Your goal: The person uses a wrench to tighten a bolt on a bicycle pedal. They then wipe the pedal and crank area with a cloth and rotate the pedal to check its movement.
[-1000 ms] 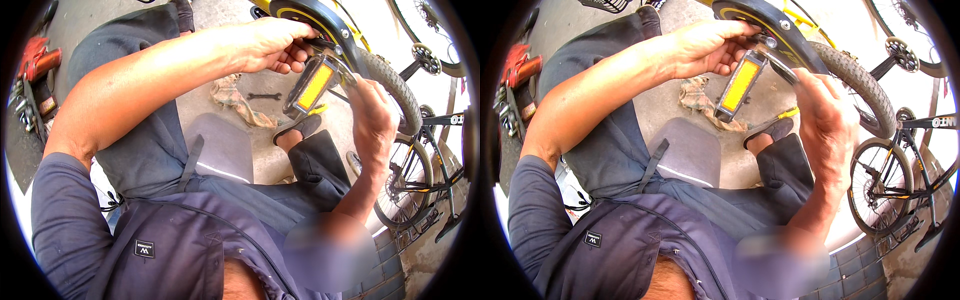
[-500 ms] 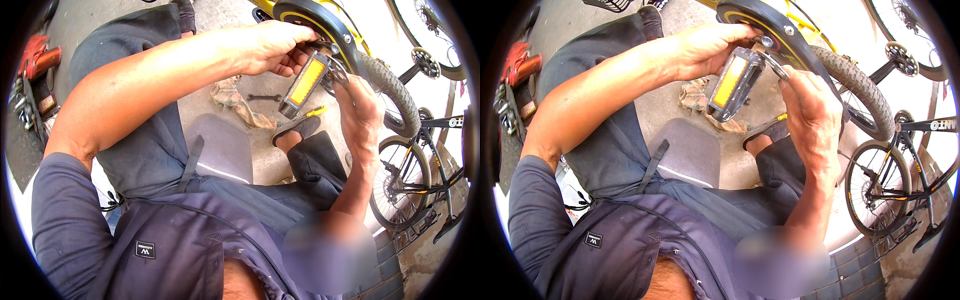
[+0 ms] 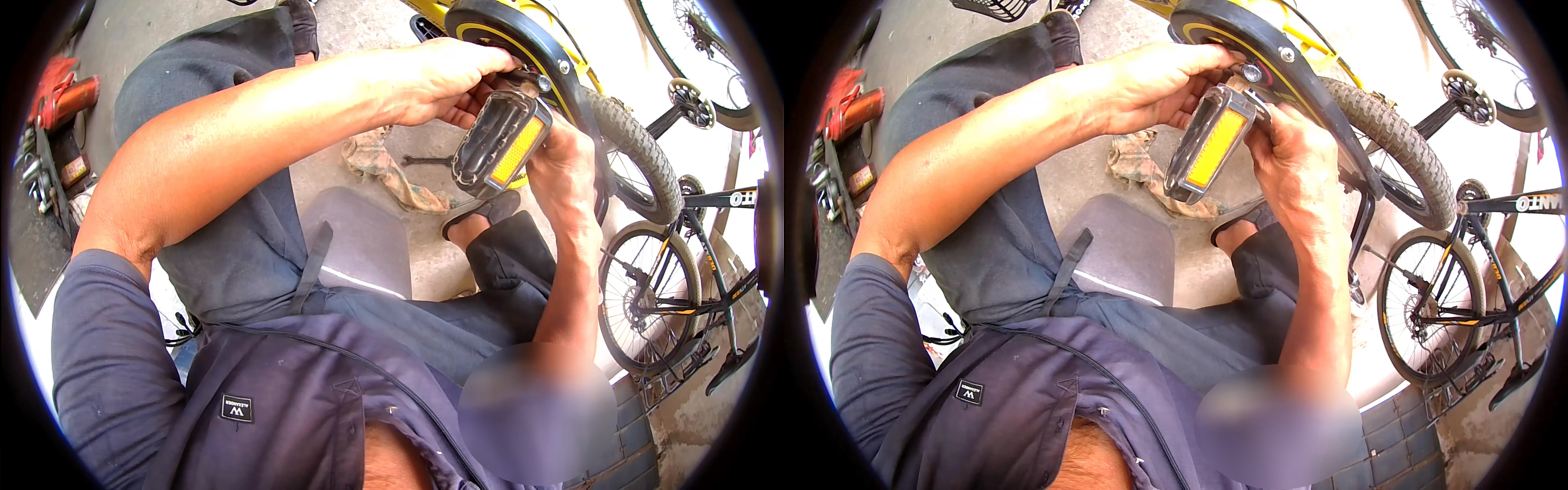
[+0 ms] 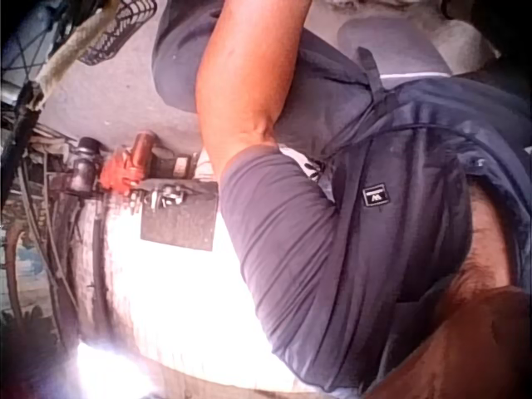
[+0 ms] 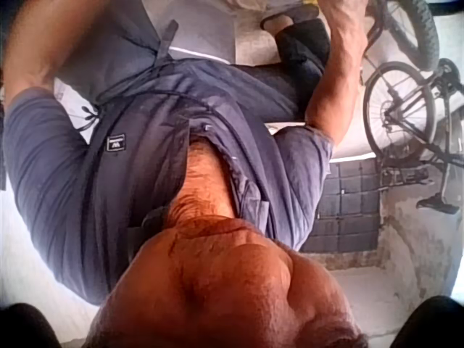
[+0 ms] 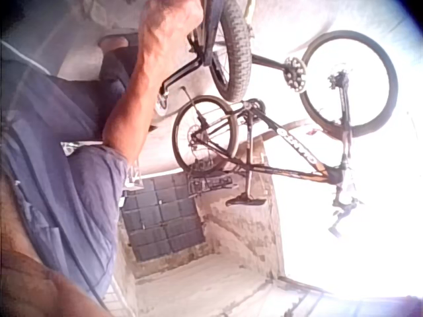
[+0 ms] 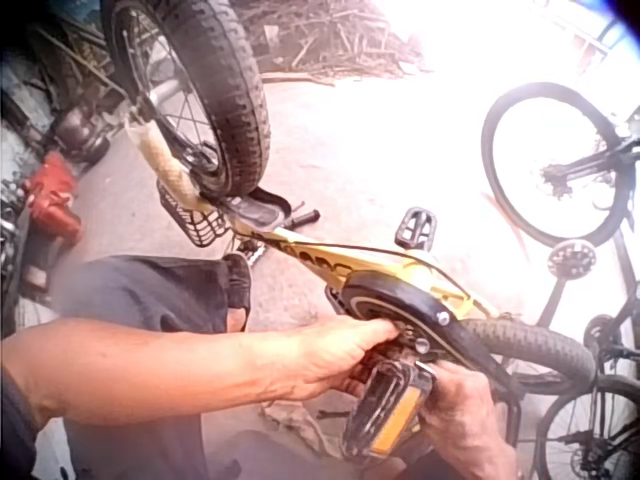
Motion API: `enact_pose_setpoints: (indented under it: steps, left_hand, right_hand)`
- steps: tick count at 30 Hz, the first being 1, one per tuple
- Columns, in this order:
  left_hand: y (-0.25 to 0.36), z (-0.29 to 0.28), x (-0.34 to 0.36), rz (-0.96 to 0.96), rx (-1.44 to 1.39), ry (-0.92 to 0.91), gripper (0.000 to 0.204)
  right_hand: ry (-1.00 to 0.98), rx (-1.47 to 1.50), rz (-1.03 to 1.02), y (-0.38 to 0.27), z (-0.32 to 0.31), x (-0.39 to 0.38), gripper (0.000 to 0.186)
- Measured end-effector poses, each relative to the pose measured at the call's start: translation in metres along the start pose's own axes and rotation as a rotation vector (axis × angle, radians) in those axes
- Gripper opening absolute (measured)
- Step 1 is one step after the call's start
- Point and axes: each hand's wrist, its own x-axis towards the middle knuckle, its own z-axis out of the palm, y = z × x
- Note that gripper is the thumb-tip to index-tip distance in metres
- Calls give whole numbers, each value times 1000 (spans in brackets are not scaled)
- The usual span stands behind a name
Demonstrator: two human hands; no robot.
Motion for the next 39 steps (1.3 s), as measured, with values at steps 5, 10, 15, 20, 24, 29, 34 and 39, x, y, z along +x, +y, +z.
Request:
enact_pose_setpoints:
  steps: [5, 10, 15, 20, 24, 29, 34, 39]
  left_hand:
    - [0, -1, 1, -14, 10, 13, 33]
    - [1, -1, 1, -15, -6, 11, 31]
    - [1, -1, 2, -6, -6, 11, 32]
    - [3, 1, 1, -15, -9, 7, 31]
    - [2, -1, 3, -44, -15, 7, 29]
    - [2, -1, 4, -57, -20, 4, 28]
    - [2, 2, 4, -33, -56, 11, 27]
    - [3, 5, 5, -52, -95, 43, 26]
  right_hand:
    - [30, -53, -35, -1, -5, -3, 9]
    - [50, -79, -34, -2, -7, -10, 10]
    - [1, 41, 58, -5, -4, -12, 7]
    - [-83, 128, 162, -1, -2, -9, 7]
    - [-64, 259, 180, 0, 2, -10, 5]
    - [-67, 466, 203, -3, 3, -13, 7]
    - [-69, 332, 184, -6, 3, -14, 11]
    - [-38, 161, 291, 2, 4, -13, 13]
